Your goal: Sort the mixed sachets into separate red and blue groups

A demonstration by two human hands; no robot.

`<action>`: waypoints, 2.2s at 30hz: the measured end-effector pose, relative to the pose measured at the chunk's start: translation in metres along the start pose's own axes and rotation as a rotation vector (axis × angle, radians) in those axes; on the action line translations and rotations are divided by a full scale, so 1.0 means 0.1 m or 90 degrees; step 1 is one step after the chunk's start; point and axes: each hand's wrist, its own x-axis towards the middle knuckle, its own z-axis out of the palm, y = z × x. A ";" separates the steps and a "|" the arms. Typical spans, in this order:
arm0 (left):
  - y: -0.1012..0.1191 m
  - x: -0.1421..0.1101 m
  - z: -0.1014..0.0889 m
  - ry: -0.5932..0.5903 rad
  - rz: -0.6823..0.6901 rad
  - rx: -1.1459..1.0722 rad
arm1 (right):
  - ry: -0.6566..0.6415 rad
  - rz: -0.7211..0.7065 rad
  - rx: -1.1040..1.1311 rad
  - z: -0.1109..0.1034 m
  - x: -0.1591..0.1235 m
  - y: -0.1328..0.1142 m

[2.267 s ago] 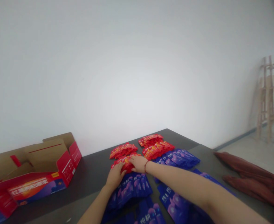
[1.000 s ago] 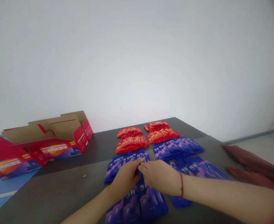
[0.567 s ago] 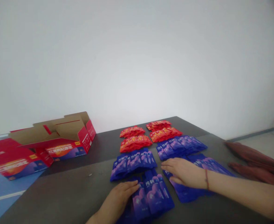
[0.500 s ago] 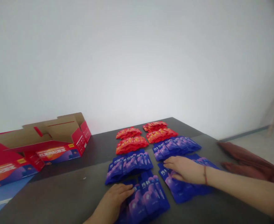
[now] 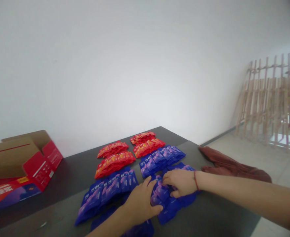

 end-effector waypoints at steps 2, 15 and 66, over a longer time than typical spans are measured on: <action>0.04 0.09 0.05 -0.055 -0.024 -0.027 | 0.045 0.011 0.054 -0.07 -0.10 0.12; 0.42 0.17 0.27 -0.024 -0.003 -0.076 | 0.168 0.206 0.094 0.38 -0.70 0.17; 0.71 0.30 0.70 -0.038 -0.184 -0.170 | 0.065 0.283 0.108 0.29 -0.60 0.37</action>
